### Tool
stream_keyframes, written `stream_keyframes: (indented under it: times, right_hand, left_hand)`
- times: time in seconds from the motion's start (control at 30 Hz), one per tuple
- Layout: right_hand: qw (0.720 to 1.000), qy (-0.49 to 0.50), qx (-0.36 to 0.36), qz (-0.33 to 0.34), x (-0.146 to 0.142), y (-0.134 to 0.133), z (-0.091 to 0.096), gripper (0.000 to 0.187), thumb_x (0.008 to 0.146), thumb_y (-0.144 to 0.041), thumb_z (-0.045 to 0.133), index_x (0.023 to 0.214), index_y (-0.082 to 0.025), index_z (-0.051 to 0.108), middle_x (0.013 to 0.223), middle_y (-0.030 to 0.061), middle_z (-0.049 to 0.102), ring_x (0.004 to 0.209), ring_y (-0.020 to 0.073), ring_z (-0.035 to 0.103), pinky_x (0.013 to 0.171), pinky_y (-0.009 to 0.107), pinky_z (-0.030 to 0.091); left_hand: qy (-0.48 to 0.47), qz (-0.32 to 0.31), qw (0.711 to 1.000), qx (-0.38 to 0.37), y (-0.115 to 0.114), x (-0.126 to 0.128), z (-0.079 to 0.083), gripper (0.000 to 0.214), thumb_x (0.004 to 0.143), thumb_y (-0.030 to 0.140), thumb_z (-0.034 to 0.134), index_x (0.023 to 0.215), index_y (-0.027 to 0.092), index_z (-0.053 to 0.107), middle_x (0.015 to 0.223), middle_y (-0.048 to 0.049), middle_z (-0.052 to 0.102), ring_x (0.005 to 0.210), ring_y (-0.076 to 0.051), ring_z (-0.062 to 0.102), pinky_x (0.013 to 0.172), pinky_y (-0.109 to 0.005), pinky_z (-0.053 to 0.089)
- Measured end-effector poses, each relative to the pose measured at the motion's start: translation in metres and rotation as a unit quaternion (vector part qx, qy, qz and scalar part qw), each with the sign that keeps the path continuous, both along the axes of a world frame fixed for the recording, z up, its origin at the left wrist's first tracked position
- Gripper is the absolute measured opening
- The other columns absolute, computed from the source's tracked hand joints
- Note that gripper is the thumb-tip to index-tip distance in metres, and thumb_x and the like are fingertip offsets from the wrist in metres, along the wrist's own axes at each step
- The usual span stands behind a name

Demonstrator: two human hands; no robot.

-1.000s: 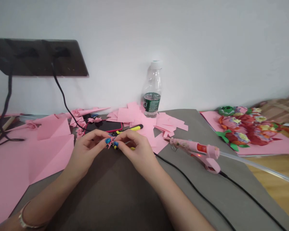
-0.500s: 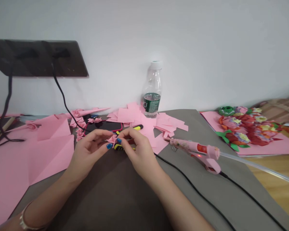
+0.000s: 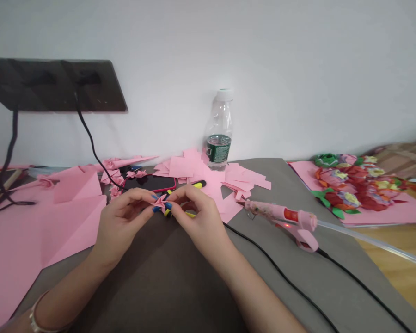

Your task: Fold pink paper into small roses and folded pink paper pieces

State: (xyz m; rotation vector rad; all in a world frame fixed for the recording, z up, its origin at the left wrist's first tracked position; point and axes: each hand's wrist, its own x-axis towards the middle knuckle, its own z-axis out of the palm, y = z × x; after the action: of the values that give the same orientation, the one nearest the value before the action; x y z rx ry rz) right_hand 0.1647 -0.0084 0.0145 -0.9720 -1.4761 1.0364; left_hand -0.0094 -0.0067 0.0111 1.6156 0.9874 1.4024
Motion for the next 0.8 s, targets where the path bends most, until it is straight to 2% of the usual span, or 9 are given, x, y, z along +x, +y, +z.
stream_keyframes:
  times: [0.2, 0.33, 0.53, 0.67, 0.8]
  right_hand:
    - [0.998, 0.044, -0.038, 0.003, -0.0012, 0.0019, -0.0053, 0.016, 0.084, -0.036, 0.072, 0.087, -0.022, 0.065, 0.083, 0.0029, 0.069, 0.074, 0.0163, 0.066, 0.065, 0.028, 0.055]
    - [0.998, 0.039, -0.046, -0.002, -0.0007, 0.0023, -0.0047, 0.013, 0.085, -0.034, 0.069, 0.088, -0.021, 0.067, 0.085, 0.0039, 0.072, 0.077, 0.0174, 0.068, 0.068, 0.030, 0.056]
    - [1.000, 0.010, 0.007, -0.027, -0.0012, 0.0008, -0.0030, 0.007, 0.086, -0.028, 0.066, 0.083, -0.023, 0.062, 0.081, 0.0015, 0.066, 0.075, 0.0157, 0.065, 0.066, 0.027, 0.055]
    - [0.999, -0.002, 0.041, -0.025, -0.0024, -0.0006, -0.0017, 0.008, 0.086, -0.025, 0.066, 0.080, -0.023, 0.060, 0.086, 0.0030, 0.064, 0.083, 0.0171, 0.065, 0.073, 0.029, 0.058]
    - [0.999, 0.011, 0.043, -0.019, -0.0030, -0.0013, 0.0002, 0.011, 0.086, -0.023, 0.066, 0.077, -0.023, 0.059, 0.094, 0.0047, 0.065, 0.093, 0.0183, 0.066, 0.079, 0.031, 0.058]
  left_hand:
    - [0.024, 0.009, 0.999, 0.042, 0.0004, 0.0010, 0.0014, 0.014, 0.083, 0.009, 0.066, 0.079, 0.022, 0.069, 0.088, -0.0022, 0.066, 0.090, -0.016, 0.063, 0.074, -0.024, 0.054]
    - [0.024, -0.004, 1.000, 0.014, -0.0005, 0.0004, 0.0004, 0.011, 0.086, 0.013, 0.065, 0.084, 0.022, 0.069, 0.088, -0.0029, 0.064, 0.087, -0.016, 0.063, 0.072, -0.024, 0.055]
    - [0.002, -0.043, 0.999, -0.026, -0.0022, 0.0014, -0.0025, 0.010, 0.085, 0.018, 0.071, 0.095, 0.022, 0.068, 0.095, -0.0033, 0.065, 0.090, -0.017, 0.064, 0.077, -0.026, 0.057]
    - [-0.010, -0.017, 0.999, -0.035, -0.0029, 0.0044, -0.0013, 0.026, 0.081, 0.019, 0.077, 0.103, 0.023, 0.065, 0.099, -0.0029, 0.067, 0.090, -0.016, 0.067, 0.075, -0.025, 0.058]
    - [-0.008, 0.006, 1.000, -0.006, -0.0033, 0.0048, -0.0002, 0.017, 0.084, 0.019, 0.073, 0.098, 0.023, 0.065, 0.103, -0.0039, 0.068, 0.097, -0.017, 0.067, 0.077, -0.025, 0.059]
